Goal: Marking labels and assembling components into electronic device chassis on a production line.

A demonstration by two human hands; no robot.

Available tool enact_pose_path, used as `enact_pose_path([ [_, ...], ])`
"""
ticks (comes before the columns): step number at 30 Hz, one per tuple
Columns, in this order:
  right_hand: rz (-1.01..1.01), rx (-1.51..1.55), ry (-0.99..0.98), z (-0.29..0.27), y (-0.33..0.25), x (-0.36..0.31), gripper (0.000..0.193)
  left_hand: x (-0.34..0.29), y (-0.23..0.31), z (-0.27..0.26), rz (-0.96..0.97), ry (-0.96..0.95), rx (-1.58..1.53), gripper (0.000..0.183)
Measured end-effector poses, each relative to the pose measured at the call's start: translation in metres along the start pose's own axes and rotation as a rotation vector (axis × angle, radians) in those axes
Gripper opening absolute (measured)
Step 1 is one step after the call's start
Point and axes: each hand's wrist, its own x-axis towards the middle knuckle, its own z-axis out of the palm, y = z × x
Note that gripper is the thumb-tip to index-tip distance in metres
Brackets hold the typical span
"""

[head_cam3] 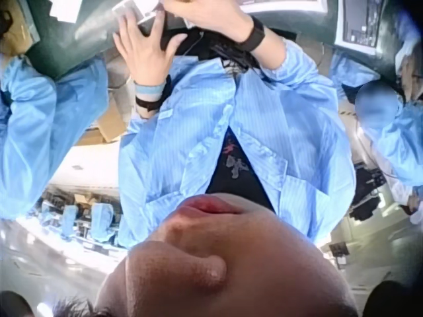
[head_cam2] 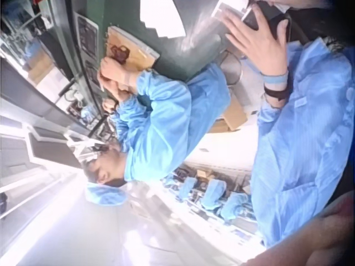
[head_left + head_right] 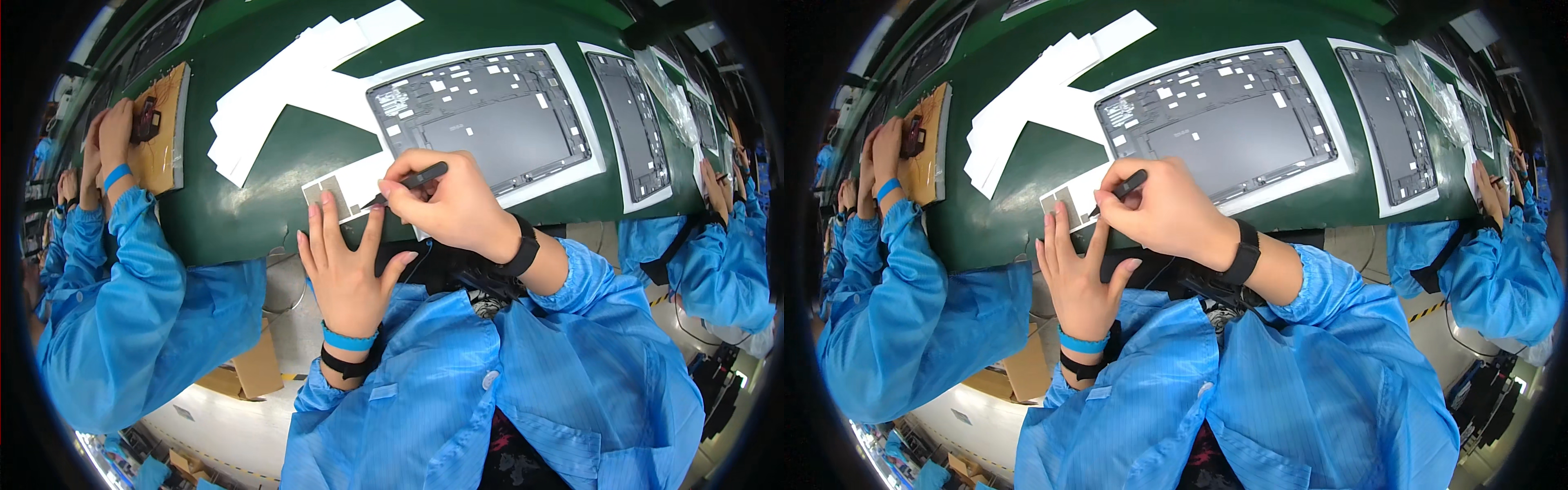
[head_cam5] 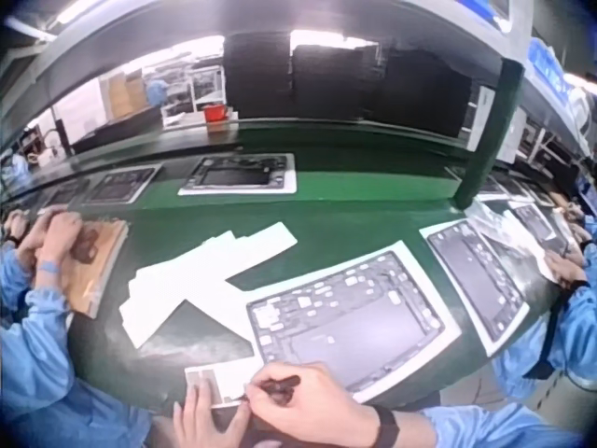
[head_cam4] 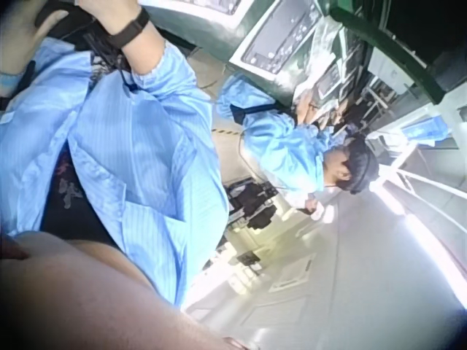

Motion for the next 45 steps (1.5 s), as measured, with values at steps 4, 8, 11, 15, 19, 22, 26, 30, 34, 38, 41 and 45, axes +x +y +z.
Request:
enact_pose_path([
  [4,-0.016,-0.085,0.050,0.007,-0.007,0.002,0.015,0.000,-0.003,0.000,-0.007,0.000,-0.011,0.067],
  [8,-0.041,-0.182,0.052,0.013,-0.009,0.003,0.018,0.001,-0.005,0.001,-0.013,-0.002,-0.032,0.066],
  [11,0.030,0.281,0.196,0.021,0.001,-0.002,0.023,0.005,-0.001,-0.003,-0.010,-0.004,-0.050,0.064],
  [15,-0.033,0.205,0.335,-0.032,-0.010,0.014,0.028,0.015,0.006,-0.016,-0.043,0.075,-0.129,0.053],
  [19,-0.051,0.161,0.299,-0.052,0.009,0.033,0.026,0.047,0.019,-0.023,0.016,0.123,-0.155,0.047],
  [22,-0.065,0.162,0.277,-0.049,0.015,0.039,0.021,0.069,0.021,-0.009,0.062,0.158,-0.199,0.050],
  [26,-0.029,0.160,0.286,-0.048,0.017,0.041,0.017,0.075,0.020,0.004,0.094,0.146,-0.124,0.054],
  [30,-0.026,0.148,0.291,-0.047,0.015,0.040,0.017,0.075,0.021,0.006,0.091,0.121,-0.113,0.056],
  [34,0.008,0.123,0.264,-0.049,0.014,0.040,0.015,0.079,0.023,0.004,0.071,0.100,-0.125,0.057],
  [38,0.015,0.104,0.258,-0.049,0.010,0.040,0.015,0.083,0.026,0.003,0.089,0.093,-0.086,0.057],
  [41,-0.033,0.127,0.291,-0.048,0.013,0.041,0.017,0.085,0.027,0.004,0.085,0.101,-0.111,0.056],
  [45,-0.005,0.162,0.313,-0.047,0.018,0.041,0.018,0.090,0.035,0.001,0.057,0.074,-0.024,0.057],
])
